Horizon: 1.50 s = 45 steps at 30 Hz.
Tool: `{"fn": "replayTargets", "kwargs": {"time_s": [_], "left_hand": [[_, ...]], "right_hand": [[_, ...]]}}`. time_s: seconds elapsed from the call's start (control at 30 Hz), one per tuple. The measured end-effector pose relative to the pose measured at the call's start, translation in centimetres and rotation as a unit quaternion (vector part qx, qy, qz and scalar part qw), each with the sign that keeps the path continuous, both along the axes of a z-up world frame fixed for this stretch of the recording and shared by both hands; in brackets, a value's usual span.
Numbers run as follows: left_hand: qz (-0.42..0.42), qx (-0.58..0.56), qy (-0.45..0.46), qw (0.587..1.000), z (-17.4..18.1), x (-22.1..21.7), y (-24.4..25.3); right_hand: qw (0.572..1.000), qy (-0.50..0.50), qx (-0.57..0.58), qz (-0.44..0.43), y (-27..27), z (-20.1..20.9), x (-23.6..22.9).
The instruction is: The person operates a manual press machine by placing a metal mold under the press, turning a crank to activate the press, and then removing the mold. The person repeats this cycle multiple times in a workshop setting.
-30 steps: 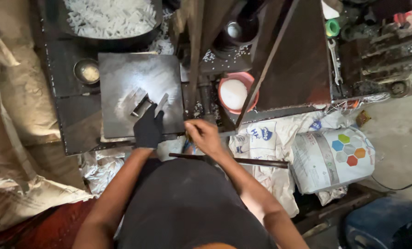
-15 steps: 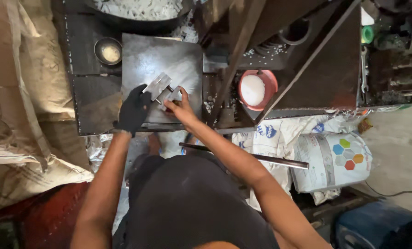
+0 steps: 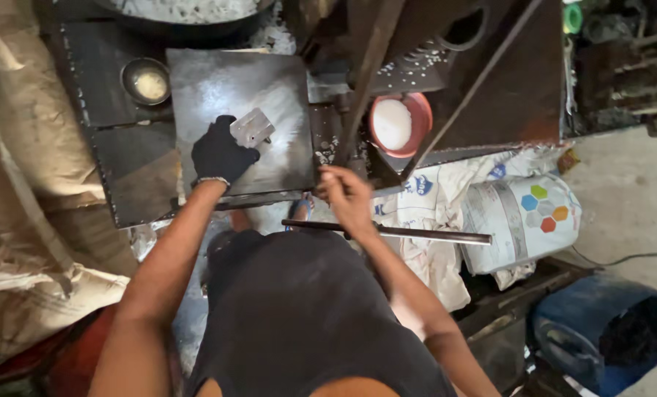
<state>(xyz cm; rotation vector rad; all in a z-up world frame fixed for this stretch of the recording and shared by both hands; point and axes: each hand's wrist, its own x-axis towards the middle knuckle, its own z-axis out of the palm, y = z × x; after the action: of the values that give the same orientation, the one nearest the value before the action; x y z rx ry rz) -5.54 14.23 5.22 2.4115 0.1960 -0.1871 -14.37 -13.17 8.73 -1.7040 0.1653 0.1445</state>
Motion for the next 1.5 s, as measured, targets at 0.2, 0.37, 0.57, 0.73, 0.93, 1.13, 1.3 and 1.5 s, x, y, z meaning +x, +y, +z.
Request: {"fn": "replayTargets", "kwargs": {"time_s": [0.2, 0.37, 0.57, 0.73, 0.93, 1.13, 1.3, 1.5], "left_hand": [[-0.037, -0.061, 0.002, 0.997, -1.0, 5.6, -3.2], [-0.071, -0.069, -0.03, 0.995, -1.8, 10.2, -7.7], [0.006, -0.249, -0.088, 0.964, -3.0, 11.0, -10.7], [0.03, -0.342, -0.036, 0.939, -4.4, 10.0, -11.1], [0.054, -0.395, -0.008, 0.917, -4.4, 10.8, -13.2], [-0.002, -0.304, 0.026, 0.952, -3.0, 11.7, -14.9], [-0.066, -0.24, 0.01, 0.969, -3.8, 12.6, -15.9], [-0.124, -0.428, 0.084, 0.891, -9.9, 12.3, -11.8]], "right_hand": [[0.925, -0.164, -0.323, -0.117, -6.1, 0.0, 3.3], [0.881, -0.177, -0.427, -0.106, -6.9, -1.4, 3.8], [0.881, -0.144, -0.434, -0.124, -6.3, -0.8, 3.7], [0.892, -0.1, -0.42, -0.131, -6.1, -0.5, 4.3], [0.902, -0.067, -0.407, -0.131, -5.7, -0.7, 5.1], [0.906, -0.064, -0.395, -0.136, -5.9, -0.7, 4.6], [0.9, -0.098, -0.397, -0.151, -6.1, -0.7, 4.4], [0.898, -0.173, -0.386, -0.124, -5.9, 0.6, 3.6]]}}
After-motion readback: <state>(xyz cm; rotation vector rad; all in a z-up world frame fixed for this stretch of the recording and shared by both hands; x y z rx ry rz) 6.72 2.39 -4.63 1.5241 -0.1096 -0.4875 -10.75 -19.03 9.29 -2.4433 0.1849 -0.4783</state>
